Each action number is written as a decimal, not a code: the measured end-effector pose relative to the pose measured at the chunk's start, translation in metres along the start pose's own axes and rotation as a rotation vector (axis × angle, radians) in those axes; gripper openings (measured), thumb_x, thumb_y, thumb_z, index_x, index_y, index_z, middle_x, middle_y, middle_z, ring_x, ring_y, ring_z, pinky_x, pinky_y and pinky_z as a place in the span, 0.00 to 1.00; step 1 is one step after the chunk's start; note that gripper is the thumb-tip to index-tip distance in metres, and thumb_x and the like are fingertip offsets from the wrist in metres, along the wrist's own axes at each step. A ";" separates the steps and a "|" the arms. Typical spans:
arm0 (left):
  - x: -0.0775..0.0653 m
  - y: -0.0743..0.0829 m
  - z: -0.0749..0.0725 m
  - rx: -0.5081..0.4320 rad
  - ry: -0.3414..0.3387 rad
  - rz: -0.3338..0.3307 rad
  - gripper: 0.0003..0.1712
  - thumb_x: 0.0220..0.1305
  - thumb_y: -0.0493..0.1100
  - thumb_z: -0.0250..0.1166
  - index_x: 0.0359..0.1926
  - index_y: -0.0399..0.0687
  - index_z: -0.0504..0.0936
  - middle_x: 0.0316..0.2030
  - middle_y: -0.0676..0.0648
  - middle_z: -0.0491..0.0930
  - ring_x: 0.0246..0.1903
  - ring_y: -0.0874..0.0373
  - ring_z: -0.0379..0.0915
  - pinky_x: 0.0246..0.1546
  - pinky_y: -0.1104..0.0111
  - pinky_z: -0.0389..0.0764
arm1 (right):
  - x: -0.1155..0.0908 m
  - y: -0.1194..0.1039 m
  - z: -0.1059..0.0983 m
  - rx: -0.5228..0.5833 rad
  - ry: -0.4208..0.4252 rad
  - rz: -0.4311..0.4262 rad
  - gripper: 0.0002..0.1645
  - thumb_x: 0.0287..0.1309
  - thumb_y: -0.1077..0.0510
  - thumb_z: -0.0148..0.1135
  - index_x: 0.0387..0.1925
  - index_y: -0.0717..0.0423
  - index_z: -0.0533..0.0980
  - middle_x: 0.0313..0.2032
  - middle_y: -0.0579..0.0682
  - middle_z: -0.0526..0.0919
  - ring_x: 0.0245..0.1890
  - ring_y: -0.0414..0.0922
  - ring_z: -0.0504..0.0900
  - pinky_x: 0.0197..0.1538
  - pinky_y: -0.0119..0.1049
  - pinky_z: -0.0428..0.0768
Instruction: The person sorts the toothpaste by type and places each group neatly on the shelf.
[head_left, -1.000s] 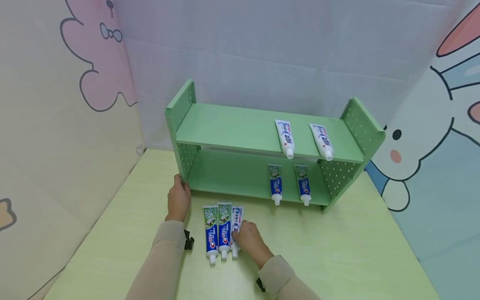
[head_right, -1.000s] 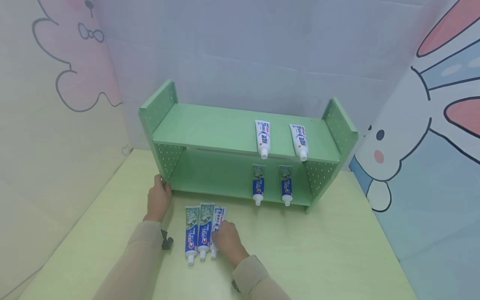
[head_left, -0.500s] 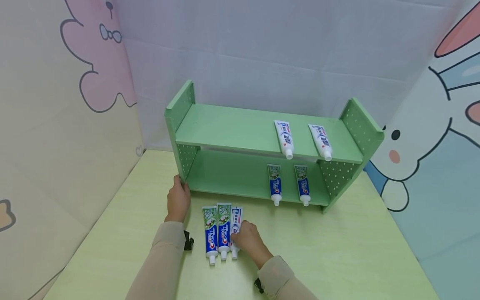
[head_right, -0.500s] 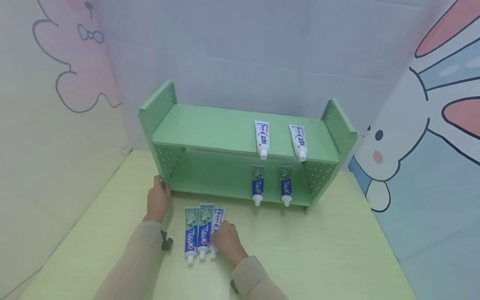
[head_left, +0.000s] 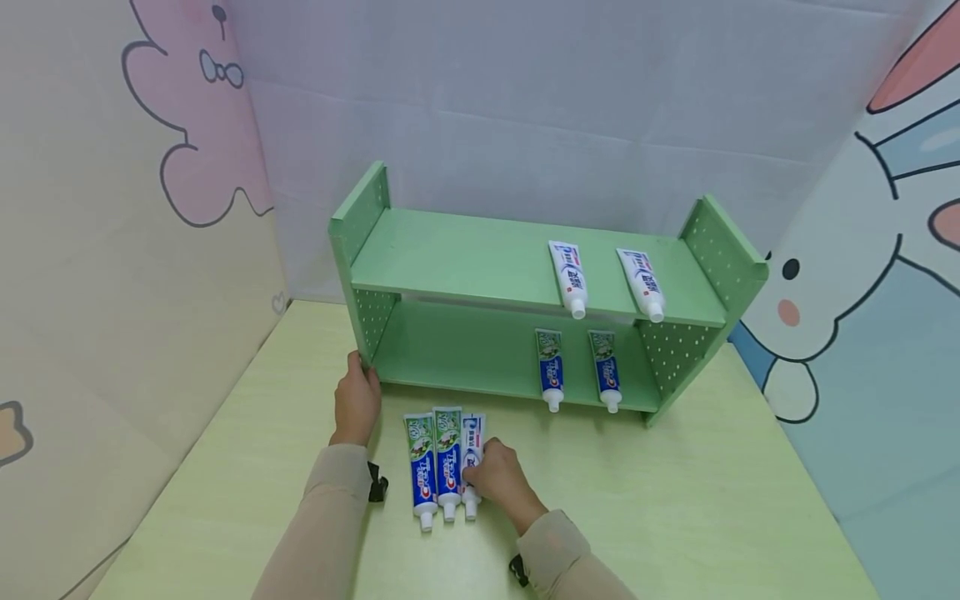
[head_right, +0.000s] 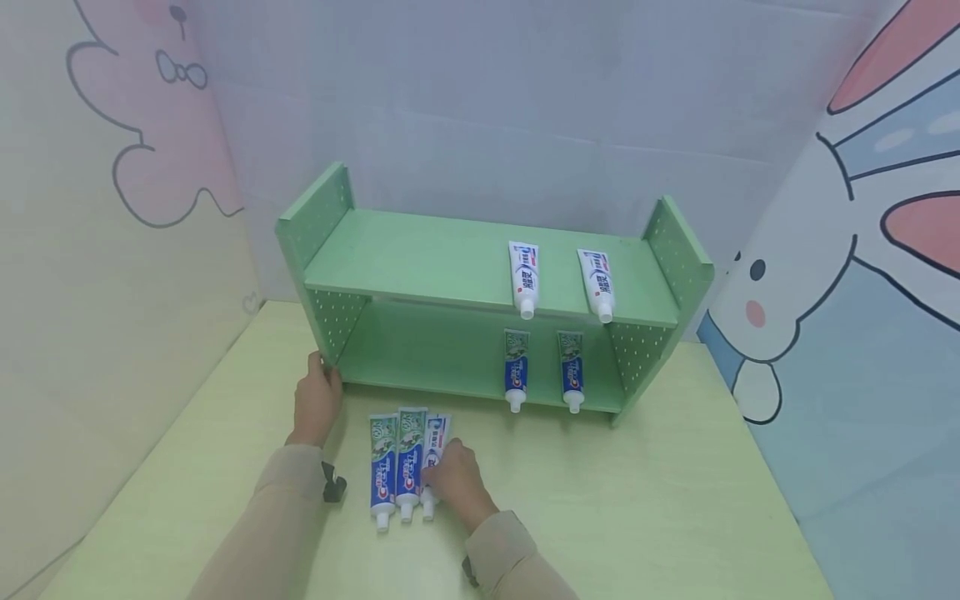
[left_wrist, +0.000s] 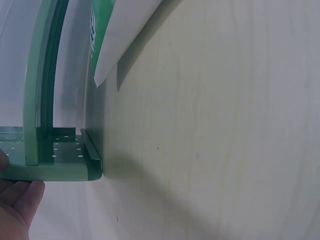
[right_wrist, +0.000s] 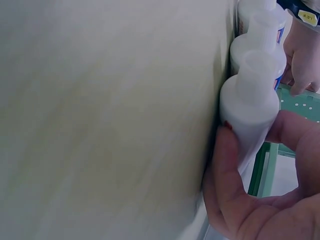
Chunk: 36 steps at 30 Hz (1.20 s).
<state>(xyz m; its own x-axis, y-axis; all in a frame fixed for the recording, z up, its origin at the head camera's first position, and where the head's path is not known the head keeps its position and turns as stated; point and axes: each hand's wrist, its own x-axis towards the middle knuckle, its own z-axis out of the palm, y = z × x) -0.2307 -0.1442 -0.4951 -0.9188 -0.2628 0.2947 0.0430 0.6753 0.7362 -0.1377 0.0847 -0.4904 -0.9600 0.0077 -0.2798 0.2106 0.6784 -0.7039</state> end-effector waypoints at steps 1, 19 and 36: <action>0.000 0.000 0.000 0.000 -0.001 -0.001 0.19 0.75 0.37 0.49 0.62 0.35 0.62 0.43 0.24 0.78 0.37 0.31 0.79 0.31 0.45 0.76 | 0.000 0.001 0.000 0.002 0.000 -0.001 0.19 0.50 0.64 0.70 0.40 0.68 0.71 0.27 0.54 0.73 0.26 0.47 0.75 0.28 0.40 0.77; 0.000 0.003 0.000 0.018 -0.010 -0.014 0.20 0.75 0.37 0.49 0.63 0.34 0.61 0.42 0.24 0.78 0.37 0.32 0.79 0.32 0.45 0.75 | 0.000 0.000 -0.007 0.054 -0.006 0.013 0.27 0.50 0.64 0.71 0.49 0.72 0.71 0.29 0.55 0.76 0.26 0.46 0.76 0.27 0.38 0.78; -0.001 0.002 -0.001 0.014 0.005 -0.005 0.18 0.75 0.37 0.49 0.61 0.35 0.62 0.40 0.24 0.78 0.35 0.32 0.79 0.30 0.45 0.75 | -0.004 0.000 -0.019 0.049 -0.029 0.002 0.32 0.52 0.65 0.69 0.57 0.73 0.69 0.31 0.57 0.78 0.26 0.46 0.78 0.26 0.38 0.78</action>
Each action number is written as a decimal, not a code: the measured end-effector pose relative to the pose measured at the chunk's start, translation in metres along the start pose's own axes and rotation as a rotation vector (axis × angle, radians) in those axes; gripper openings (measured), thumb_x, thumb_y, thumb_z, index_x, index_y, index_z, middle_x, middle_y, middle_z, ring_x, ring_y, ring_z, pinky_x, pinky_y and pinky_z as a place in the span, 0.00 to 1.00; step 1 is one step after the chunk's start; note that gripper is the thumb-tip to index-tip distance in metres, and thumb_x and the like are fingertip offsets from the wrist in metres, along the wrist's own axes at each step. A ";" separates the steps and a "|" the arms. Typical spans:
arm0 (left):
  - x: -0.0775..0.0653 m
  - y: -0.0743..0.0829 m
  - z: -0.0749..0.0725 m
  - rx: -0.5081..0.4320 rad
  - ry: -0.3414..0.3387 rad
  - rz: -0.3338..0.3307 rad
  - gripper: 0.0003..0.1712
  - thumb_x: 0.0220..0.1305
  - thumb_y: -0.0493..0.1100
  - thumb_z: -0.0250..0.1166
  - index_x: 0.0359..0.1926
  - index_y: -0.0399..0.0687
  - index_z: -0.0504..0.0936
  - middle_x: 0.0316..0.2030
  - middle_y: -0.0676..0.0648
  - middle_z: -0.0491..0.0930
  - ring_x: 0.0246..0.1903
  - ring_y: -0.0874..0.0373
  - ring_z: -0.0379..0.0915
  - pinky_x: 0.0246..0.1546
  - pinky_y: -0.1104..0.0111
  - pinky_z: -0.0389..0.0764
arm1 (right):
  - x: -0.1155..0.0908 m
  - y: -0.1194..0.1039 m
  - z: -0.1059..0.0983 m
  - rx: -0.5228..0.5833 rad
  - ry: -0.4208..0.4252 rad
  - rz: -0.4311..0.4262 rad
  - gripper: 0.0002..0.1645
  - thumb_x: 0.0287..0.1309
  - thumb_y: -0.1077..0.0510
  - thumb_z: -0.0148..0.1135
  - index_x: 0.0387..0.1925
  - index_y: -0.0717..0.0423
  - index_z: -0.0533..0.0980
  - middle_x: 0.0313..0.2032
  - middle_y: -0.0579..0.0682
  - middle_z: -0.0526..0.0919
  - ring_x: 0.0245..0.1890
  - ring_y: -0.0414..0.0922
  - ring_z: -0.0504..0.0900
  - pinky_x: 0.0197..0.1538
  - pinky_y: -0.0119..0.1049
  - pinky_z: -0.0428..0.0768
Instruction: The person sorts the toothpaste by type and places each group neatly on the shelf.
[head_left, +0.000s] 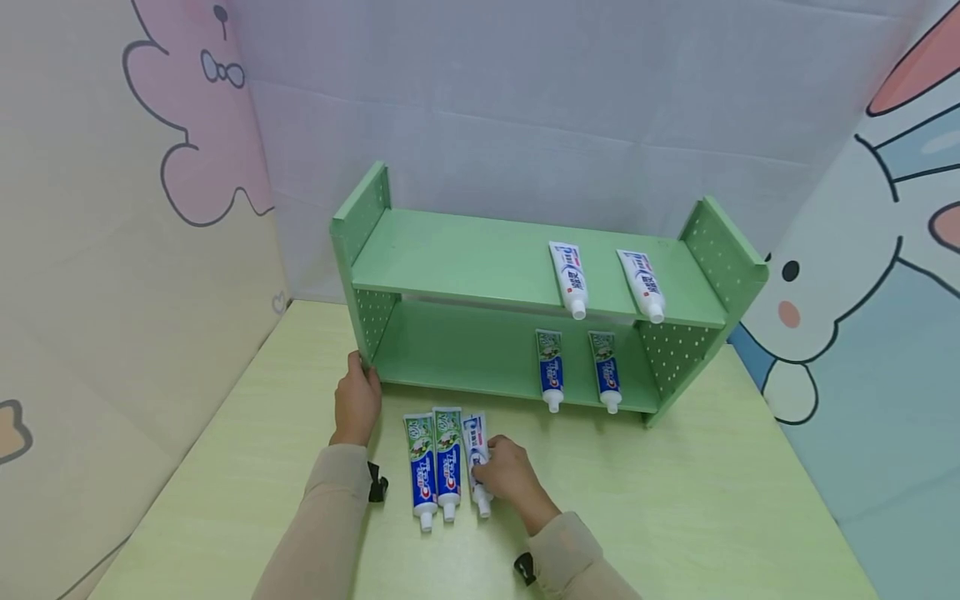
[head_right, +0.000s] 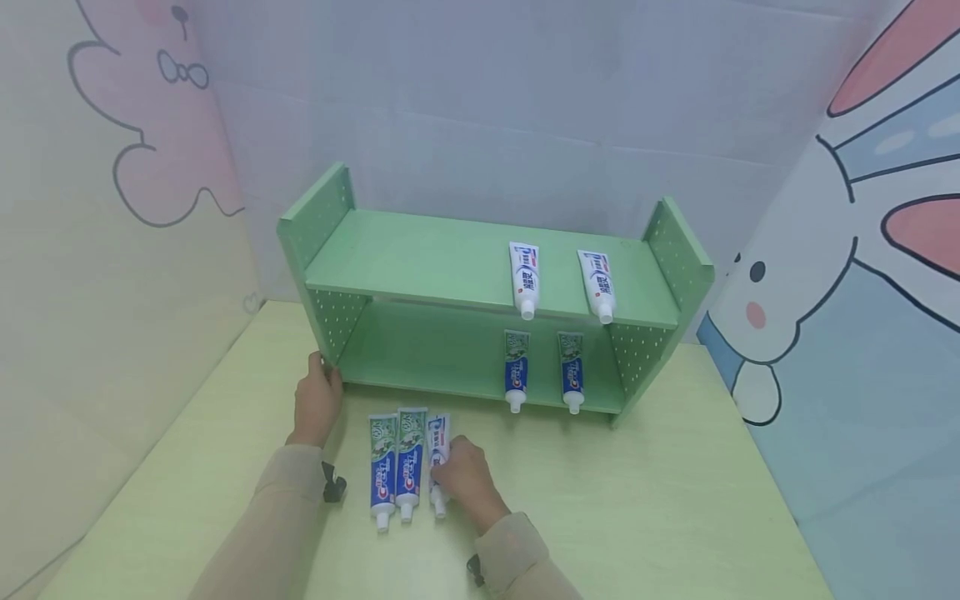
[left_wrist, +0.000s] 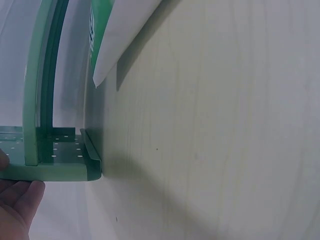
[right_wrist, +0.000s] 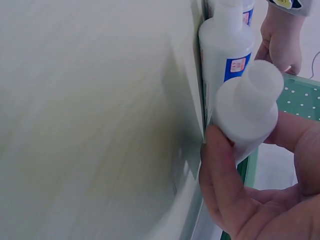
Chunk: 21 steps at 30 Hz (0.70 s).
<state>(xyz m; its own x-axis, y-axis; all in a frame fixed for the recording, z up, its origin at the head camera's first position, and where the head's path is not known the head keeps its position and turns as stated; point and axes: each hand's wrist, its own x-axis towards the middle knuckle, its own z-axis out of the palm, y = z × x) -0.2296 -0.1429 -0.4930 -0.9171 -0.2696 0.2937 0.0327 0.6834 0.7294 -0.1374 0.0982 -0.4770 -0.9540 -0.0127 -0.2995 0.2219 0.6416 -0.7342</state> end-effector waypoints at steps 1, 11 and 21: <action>0.000 0.000 0.000 0.000 -0.002 -0.001 0.18 0.75 0.37 0.49 0.61 0.35 0.62 0.40 0.24 0.78 0.36 0.32 0.79 0.30 0.45 0.75 | -0.001 -0.001 -0.001 0.004 -0.001 0.001 0.32 0.53 0.65 0.68 0.58 0.73 0.69 0.32 0.57 0.78 0.26 0.46 0.78 0.26 0.38 0.78; 0.000 0.001 0.000 -0.001 -0.006 0.003 0.19 0.75 0.37 0.49 0.62 0.34 0.61 0.40 0.24 0.78 0.34 0.33 0.79 0.29 0.46 0.76 | -0.004 -0.006 -0.010 0.006 0.005 -0.008 0.32 0.55 0.64 0.68 0.60 0.71 0.68 0.31 0.56 0.79 0.25 0.45 0.78 0.25 0.37 0.78; 0.000 -0.001 0.000 -0.002 -0.009 -0.002 0.19 0.75 0.37 0.50 0.62 0.34 0.62 0.41 0.24 0.78 0.36 0.33 0.79 0.30 0.45 0.76 | -0.008 -0.011 -0.014 0.008 0.000 -0.030 0.32 0.54 0.64 0.68 0.59 0.71 0.68 0.31 0.55 0.79 0.25 0.45 0.78 0.25 0.38 0.78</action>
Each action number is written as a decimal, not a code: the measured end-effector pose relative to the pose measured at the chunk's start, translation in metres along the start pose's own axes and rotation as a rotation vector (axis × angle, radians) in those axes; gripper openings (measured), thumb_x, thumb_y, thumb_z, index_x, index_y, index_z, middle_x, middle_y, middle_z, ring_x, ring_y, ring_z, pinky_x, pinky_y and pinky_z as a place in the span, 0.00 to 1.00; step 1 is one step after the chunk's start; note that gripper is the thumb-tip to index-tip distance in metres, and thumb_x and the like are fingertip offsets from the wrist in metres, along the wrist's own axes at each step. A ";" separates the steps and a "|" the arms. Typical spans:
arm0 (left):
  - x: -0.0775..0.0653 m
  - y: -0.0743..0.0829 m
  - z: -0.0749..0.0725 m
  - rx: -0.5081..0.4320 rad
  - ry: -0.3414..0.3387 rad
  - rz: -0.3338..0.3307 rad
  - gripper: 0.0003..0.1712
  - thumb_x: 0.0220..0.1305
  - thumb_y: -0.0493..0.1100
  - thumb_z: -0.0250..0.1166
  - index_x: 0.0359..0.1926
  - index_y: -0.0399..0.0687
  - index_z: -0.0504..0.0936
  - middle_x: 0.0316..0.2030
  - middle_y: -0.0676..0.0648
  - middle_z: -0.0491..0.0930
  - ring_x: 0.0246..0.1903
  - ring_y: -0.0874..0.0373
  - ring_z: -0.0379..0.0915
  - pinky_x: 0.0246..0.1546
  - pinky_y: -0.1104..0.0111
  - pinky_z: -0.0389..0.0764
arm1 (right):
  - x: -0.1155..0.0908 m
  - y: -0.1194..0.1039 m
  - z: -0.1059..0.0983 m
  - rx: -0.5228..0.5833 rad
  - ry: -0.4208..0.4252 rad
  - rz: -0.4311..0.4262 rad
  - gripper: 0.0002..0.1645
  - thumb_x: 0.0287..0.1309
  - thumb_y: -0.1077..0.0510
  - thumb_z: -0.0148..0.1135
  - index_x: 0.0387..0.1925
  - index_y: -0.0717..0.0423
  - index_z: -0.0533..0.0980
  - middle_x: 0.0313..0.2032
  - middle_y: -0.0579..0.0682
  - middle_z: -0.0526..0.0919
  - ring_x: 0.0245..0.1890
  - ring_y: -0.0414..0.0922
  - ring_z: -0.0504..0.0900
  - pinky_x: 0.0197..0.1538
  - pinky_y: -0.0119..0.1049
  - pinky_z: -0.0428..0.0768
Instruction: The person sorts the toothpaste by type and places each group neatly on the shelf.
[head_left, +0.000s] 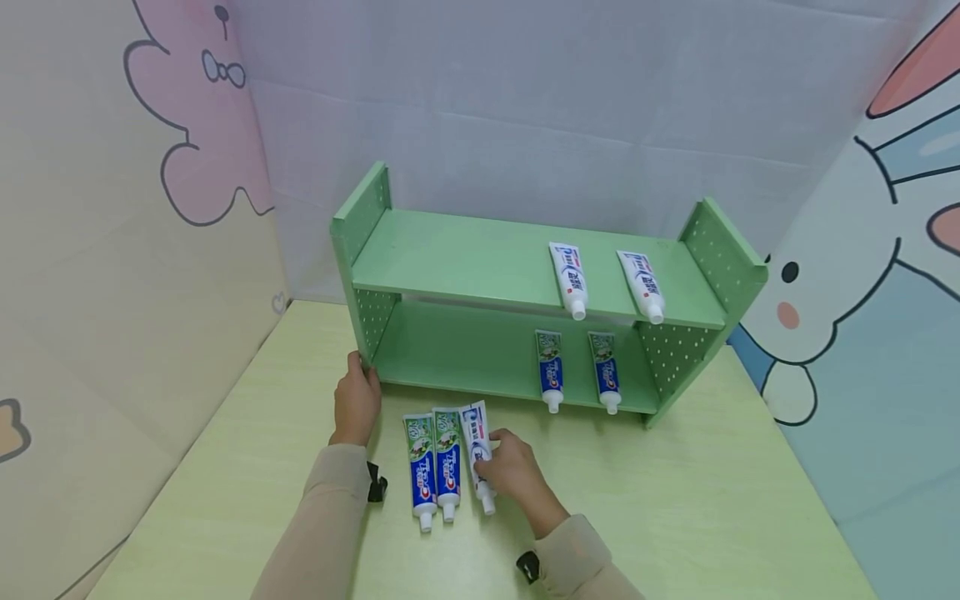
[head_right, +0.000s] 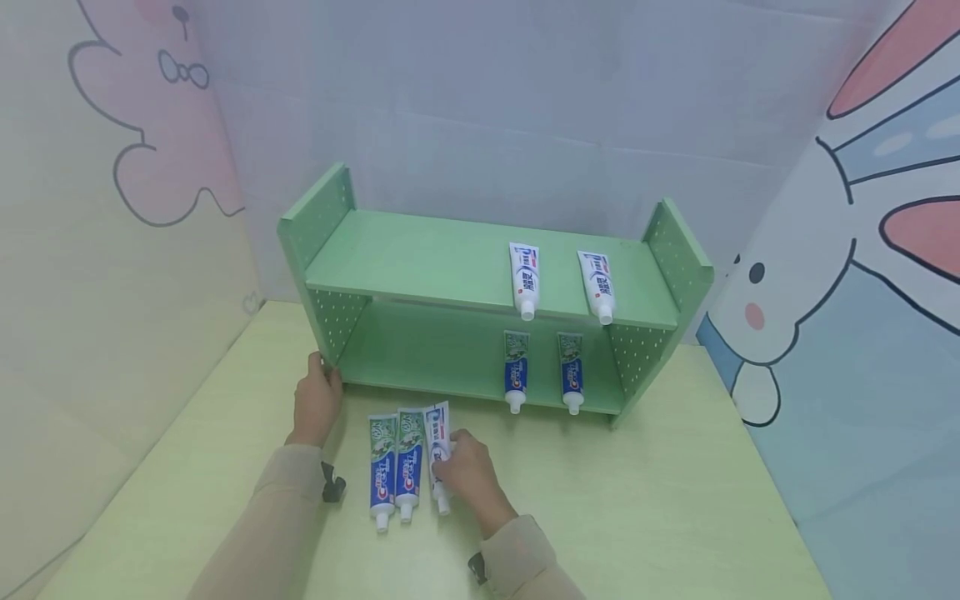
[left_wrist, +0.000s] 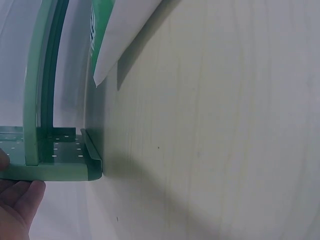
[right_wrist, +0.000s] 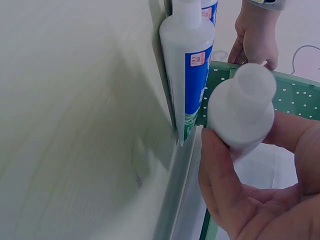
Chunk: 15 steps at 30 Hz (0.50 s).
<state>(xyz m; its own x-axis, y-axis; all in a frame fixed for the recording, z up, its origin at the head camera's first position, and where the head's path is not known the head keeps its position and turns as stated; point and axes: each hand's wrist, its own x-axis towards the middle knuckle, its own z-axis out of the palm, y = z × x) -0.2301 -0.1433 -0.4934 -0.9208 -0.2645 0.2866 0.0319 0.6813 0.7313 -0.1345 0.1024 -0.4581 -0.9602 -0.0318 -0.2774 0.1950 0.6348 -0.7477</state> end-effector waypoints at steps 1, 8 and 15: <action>0.000 0.000 0.000 -0.001 0.002 0.002 0.19 0.75 0.37 0.50 0.61 0.34 0.62 0.41 0.24 0.78 0.35 0.33 0.79 0.30 0.45 0.76 | 0.000 0.000 0.000 0.006 -0.003 -0.002 0.32 0.55 0.64 0.68 0.59 0.71 0.68 0.32 0.55 0.79 0.26 0.45 0.78 0.26 0.38 0.78; 0.000 0.000 -0.001 -0.001 0.008 0.005 0.19 0.75 0.37 0.50 0.61 0.34 0.62 0.40 0.24 0.78 0.34 0.33 0.79 0.28 0.45 0.75 | -0.001 -0.001 -0.002 0.040 -0.008 -0.012 0.32 0.55 0.64 0.68 0.60 0.70 0.68 0.33 0.55 0.78 0.28 0.45 0.79 0.28 0.39 0.78; -0.001 0.001 -0.001 0.002 0.014 0.003 0.19 0.75 0.37 0.50 0.61 0.34 0.62 0.39 0.24 0.78 0.32 0.33 0.79 0.27 0.46 0.75 | -0.005 -0.006 -0.006 0.058 0.001 -0.028 0.32 0.54 0.65 0.69 0.60 0.69 0.68 0.31 0.53 0.77 0.26 0.45 0.78 0.26 0.37 0.78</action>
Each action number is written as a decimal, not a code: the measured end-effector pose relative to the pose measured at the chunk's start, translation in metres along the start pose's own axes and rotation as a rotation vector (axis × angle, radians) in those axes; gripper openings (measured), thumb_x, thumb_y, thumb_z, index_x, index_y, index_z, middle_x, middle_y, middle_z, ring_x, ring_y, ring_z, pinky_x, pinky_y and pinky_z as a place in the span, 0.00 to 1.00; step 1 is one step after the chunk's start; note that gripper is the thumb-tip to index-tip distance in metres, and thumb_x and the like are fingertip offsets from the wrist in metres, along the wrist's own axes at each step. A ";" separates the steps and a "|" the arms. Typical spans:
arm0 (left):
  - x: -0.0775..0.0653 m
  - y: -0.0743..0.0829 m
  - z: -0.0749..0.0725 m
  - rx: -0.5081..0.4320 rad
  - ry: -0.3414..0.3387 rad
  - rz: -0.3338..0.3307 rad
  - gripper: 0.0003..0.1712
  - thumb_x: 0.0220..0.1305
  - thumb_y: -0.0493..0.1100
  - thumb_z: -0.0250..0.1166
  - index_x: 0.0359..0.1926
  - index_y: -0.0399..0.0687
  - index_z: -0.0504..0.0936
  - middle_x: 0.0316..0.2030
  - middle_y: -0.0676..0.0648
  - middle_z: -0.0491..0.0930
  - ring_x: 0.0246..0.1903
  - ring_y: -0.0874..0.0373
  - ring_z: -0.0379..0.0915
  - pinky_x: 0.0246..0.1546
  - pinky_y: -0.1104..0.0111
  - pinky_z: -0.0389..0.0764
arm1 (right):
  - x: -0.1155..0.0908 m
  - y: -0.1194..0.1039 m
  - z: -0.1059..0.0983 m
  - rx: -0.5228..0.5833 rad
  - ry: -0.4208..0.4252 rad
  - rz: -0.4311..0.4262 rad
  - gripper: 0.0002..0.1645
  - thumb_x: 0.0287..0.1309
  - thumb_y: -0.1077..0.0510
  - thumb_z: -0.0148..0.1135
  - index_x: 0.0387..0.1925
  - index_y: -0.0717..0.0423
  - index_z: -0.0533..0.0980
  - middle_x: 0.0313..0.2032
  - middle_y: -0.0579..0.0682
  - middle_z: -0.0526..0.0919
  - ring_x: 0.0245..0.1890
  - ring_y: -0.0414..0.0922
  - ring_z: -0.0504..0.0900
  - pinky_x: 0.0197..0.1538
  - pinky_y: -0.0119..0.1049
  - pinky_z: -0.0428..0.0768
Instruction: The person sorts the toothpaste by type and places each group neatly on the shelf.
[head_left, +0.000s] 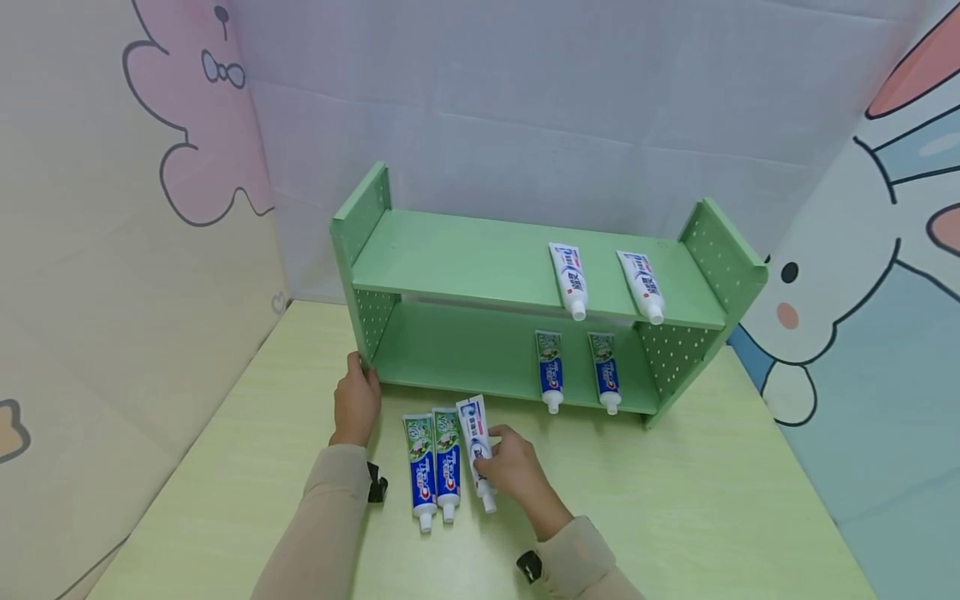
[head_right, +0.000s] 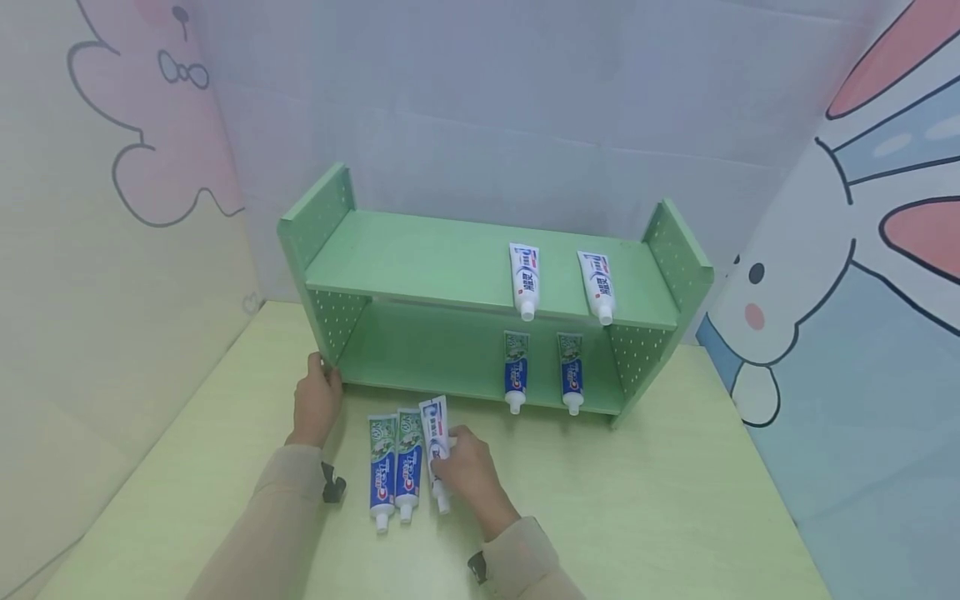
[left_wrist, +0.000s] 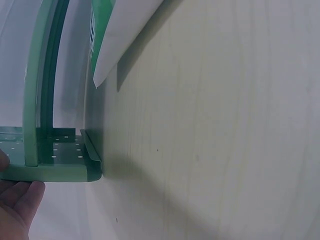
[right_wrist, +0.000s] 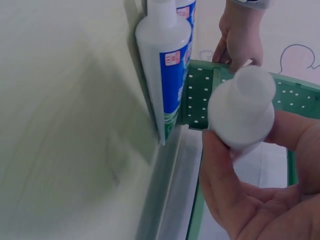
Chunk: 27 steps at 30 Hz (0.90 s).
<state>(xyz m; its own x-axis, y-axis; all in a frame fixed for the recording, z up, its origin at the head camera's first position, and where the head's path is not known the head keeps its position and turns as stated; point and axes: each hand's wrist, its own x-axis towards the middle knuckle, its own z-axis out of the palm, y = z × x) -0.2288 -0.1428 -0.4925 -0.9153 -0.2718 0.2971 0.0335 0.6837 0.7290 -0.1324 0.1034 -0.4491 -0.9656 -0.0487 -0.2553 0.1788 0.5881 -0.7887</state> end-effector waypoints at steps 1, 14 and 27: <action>0.000 0.000 0.000 0.000 0.002 0.001 0.19 0.75 0.37 0.50 0.61 0.34 0.62 0.39 0.24 0.78 0.32 0.33 0.79 0.27 0.46 0.75 | -0.001 -0.001 -0.001 0.004 0.000 -0.004 0.32 0.55 0.65 0.68 0.60 0.69 0.68 0.31 0.53 0.77 0.26 0.45 0.77 0.26 0.37 0.78; 0.001 -0.002 0.002 0.001 -0.002 0.001 0.19 0.75 0.37 0.50 0.61 0.34 0.62 0.39 0.24 0.78 0.32 0.33 0.80 0.27 0.46 0.75 | -0.005 -0.011 -0.007 0.027 0.015 -0.033 0.32 0.56 0.66 0.68 0.61 0.67 0.68 0.31 0.54 0.77 0.25 0.45 0.78 0.26 0.37 0.78; 0.001 -0.003 0.002 0.004 0.000 0.004 0.18 0.75 0.38 0.49 0.61 0.35 0.62 0.38 0.24 0.78 0.31 0.34 0.80 0.26 0.46 0.75 | -0.007 -0.021 -0.018 0.032 0.037 -0.069 0.34 0.55 0.66 0.68 0.63 0.66 0.68 0.32 0.53 0.76 0.26 0.45 0.78 0.25 0.37 0.78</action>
<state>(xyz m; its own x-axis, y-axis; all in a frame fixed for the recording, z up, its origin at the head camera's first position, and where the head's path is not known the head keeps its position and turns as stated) -0.2307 -0.1437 -0.4956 -0.9150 -0.2694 0.3002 0.0356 0.6873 0.7255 -0.1332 0.1055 -0.4209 -0.9820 -0.0583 -0.1794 0.1170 0.5580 -0.8216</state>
